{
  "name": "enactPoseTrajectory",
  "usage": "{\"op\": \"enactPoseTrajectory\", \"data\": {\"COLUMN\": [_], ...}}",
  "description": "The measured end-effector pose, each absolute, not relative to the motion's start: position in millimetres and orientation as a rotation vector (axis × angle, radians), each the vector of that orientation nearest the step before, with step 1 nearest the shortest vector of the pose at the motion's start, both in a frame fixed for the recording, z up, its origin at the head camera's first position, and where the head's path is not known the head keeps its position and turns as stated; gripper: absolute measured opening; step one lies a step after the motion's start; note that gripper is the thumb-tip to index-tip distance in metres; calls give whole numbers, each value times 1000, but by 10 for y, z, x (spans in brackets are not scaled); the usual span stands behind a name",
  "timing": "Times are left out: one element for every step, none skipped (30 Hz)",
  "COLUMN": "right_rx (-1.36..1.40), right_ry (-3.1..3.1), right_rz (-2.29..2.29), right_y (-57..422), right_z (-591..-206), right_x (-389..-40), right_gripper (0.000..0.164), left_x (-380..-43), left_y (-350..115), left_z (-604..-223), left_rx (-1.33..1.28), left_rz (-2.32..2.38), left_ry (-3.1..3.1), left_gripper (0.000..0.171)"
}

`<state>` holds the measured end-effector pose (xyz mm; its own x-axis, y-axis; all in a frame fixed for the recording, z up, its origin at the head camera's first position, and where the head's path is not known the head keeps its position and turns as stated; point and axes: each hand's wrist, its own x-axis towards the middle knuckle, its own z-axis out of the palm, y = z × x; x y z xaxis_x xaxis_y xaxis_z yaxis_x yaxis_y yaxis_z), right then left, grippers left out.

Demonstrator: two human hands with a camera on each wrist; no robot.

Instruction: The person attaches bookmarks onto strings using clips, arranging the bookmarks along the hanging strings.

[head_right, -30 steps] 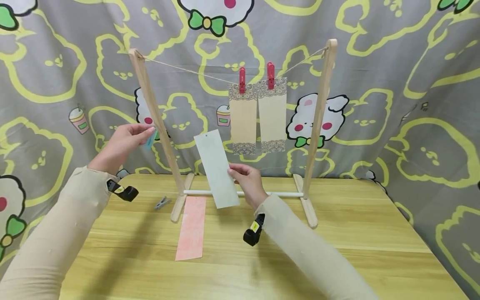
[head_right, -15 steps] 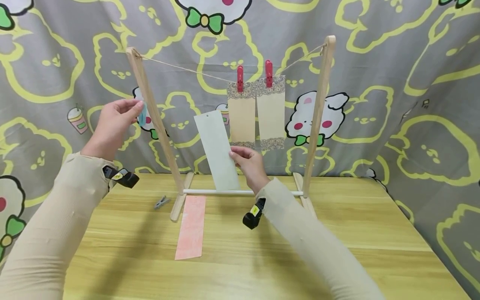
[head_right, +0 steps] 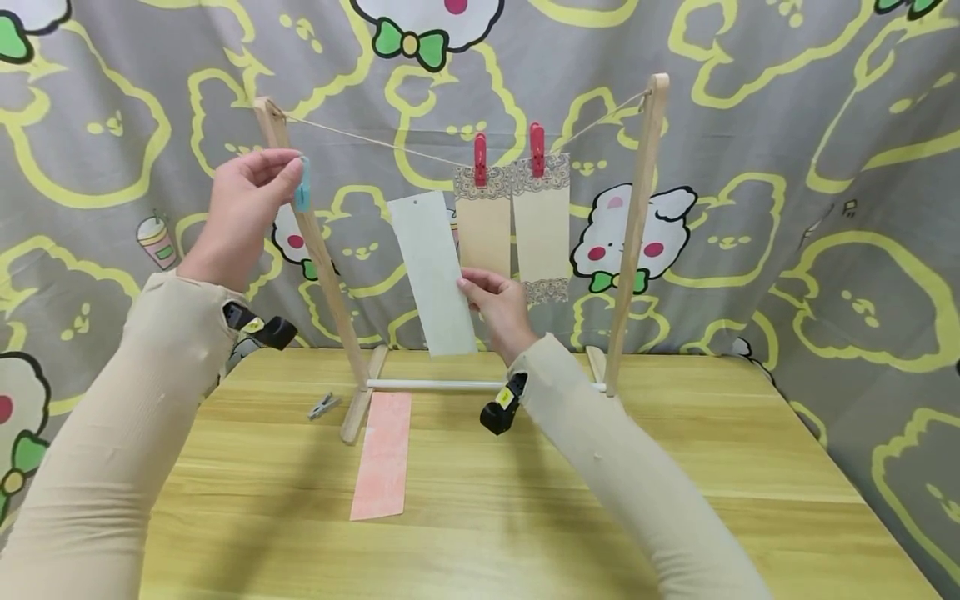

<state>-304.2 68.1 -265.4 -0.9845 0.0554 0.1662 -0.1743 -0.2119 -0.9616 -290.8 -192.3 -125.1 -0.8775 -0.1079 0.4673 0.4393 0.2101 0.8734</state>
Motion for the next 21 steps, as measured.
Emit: {"op": "enactPoseTrajectory", "data": {"right_rx": [142,138,134,128,125,123,119,114,114,115,116,117,117,115,120,124,127,133,137,138,141], "right_ry": [-1861,-1852,-1837,-1830,-1822,-1816,-1807,-1794,-1785,-1777,-1769,-1761,-1750,-1740,-1731,-1721,-1712,-1701,-1694,-1687,-1685], "right_rz": [2341,2351,2365,2375,2384,2391,2394,2400,2401,2399,2398,2399,2405,2407,2414,2417,2424,2430,2432,2435,2438], "right_y": [676,673,668,662,657,653,645,639,636,631,628,625,624,623,624,621,619,617,613,608,604], "right_z": [-2644,-2634,-2623,-2612,-2600,-2588,-2575,-2562,-2551,-2539,-2528,-2517,-2507,-2499,-2490,-2482,-2475,-2469,-2465,-2461,-2454], "right_x": [-3050,-3055,-3060,-3066,-3069,-3075,-3081,-3088,-3095,-3104,-3111,-3118,-3125,-3132,-3136,-3142,-3146,-3150,-3156,-3160,-3162], "right_gripper": [27,26,23,22,20,19,18,18,18,18,18,18,17,17,17,16,16,15,14,13,12], "left_x": [-2918,-2929,-2942,-2953,-2963,-2973,-2984,-2994,-3004,-3012,-3020,-3030,-3042,-3054,-3067,-3080,-3094,-3107,-3121,-3133,-3145], "left_y": [-1884,-1845,-1808,-1771,-1735,-1700,-1665,-1629,-1596,-1562,-1529,-1496,-1462,-1428,-1394,-1360,-1326,-1294,-1263,-1235,-1207], "left_z": [-1225,-1198,-1173,-1146,-1118,-1089,-1059,-1027,-995,-963,-932,-902,-873,-846,-819,-795,-771,-750,-730,-712,-692], "left_rx": [-319,-332,-347,-354,-365,-371,-372,-375,-375,-371,-369,-364,-359,-352,-339,-327,-312,-293,-279,-265,-254], "left_rz": [-1701,-1686,-1679,-1679,-1683,-1678,-1680,-1686,-1692,-1704,-1714,-1712,-1716,-1724,-1730,-1747,-1754,-1756,-1765,-1771,-1780], "left_ry": [-2067,-2077,-2084,-2089,-2091,-2097,-2105,-2117,-2131,-2145,-2158,-2177,-2191,-2203,-2210,-2212,-2212,-2219,-2219,-2221,-2223], "left_gripper": [36,35,35,34,33,32,31,31,30,30,30,30,29,29,28,27,27,27,27,27,28]}}
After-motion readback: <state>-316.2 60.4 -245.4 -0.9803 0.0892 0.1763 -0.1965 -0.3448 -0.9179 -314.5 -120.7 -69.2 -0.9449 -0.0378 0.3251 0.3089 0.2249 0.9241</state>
